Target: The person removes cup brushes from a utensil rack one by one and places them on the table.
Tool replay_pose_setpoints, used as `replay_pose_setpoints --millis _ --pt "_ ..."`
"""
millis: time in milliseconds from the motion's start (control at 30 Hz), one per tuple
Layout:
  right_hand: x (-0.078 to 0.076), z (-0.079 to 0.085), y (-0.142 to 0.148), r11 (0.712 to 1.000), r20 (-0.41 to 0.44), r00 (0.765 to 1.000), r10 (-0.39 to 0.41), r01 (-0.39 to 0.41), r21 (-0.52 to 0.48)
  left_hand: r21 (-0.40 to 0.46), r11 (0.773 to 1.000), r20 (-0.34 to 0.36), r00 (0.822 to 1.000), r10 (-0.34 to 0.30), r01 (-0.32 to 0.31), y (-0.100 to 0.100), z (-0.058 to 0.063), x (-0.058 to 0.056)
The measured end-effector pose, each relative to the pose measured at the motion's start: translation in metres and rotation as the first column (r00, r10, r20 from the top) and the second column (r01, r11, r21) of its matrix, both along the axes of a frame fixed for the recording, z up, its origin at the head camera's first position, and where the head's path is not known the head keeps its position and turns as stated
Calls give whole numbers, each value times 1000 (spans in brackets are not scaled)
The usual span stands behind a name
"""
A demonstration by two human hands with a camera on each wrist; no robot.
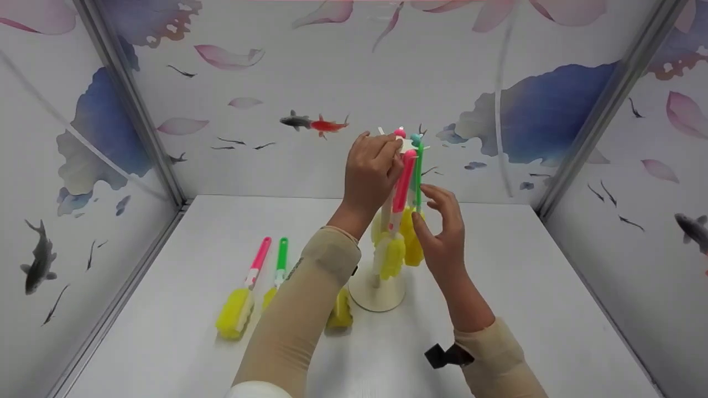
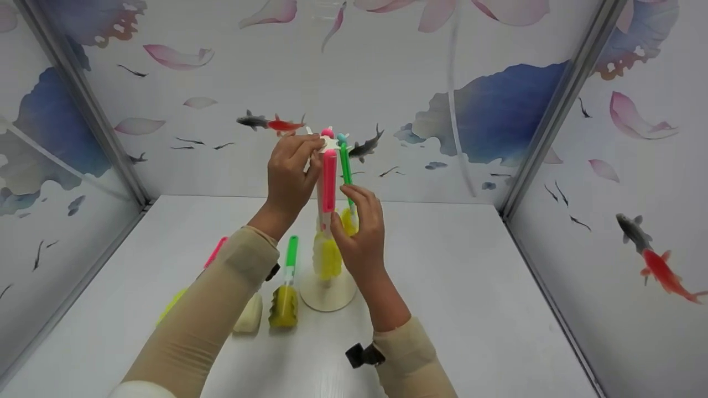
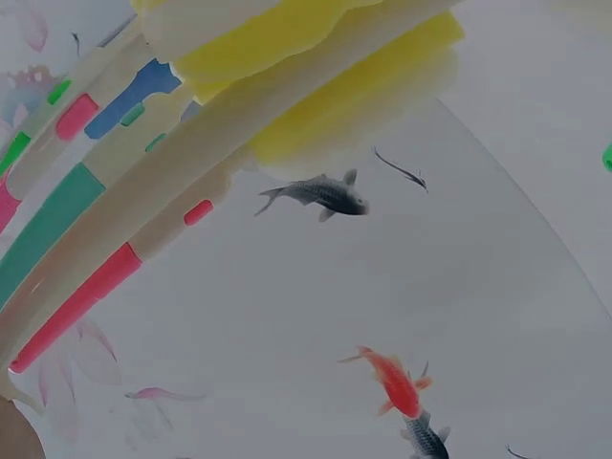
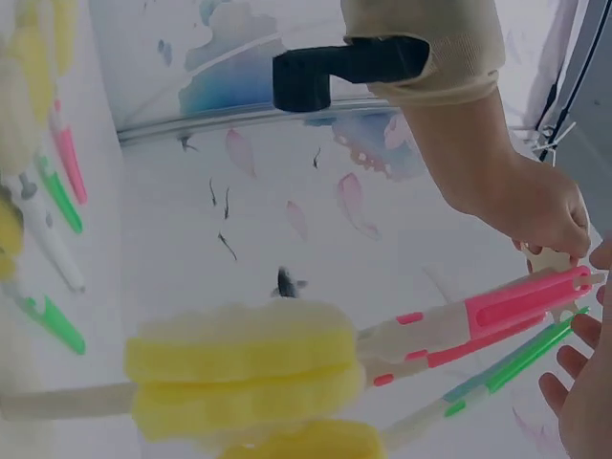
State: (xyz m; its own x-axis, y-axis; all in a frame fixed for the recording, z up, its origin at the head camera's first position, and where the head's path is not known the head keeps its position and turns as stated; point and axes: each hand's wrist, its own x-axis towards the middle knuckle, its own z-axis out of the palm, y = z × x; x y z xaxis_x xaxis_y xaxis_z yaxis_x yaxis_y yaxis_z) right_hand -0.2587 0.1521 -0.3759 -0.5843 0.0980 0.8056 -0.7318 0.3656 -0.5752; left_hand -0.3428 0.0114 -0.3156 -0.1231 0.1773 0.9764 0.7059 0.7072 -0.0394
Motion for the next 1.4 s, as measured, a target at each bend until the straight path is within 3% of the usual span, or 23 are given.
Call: replay_pose_setpoints --millis 333,533,1067,1400 --pt "9 -44 -17 997 76 994 -73 72 17 26 1000 2 1000 6 -6 0 -1 -1" --pt "7 -61 -21 998 146 988 -59 61 -11 74 997 -32 999 2 1 1 -6 -2" --pt "-16 -70 -27 993 246 962 -117 111 41 102 994 -74 997 -19 27 8 -9 -14" --pt "-20 -72 -32 990 191 973 -133 124 60 119 992 -72 996 -43 52 6 -10 -14"
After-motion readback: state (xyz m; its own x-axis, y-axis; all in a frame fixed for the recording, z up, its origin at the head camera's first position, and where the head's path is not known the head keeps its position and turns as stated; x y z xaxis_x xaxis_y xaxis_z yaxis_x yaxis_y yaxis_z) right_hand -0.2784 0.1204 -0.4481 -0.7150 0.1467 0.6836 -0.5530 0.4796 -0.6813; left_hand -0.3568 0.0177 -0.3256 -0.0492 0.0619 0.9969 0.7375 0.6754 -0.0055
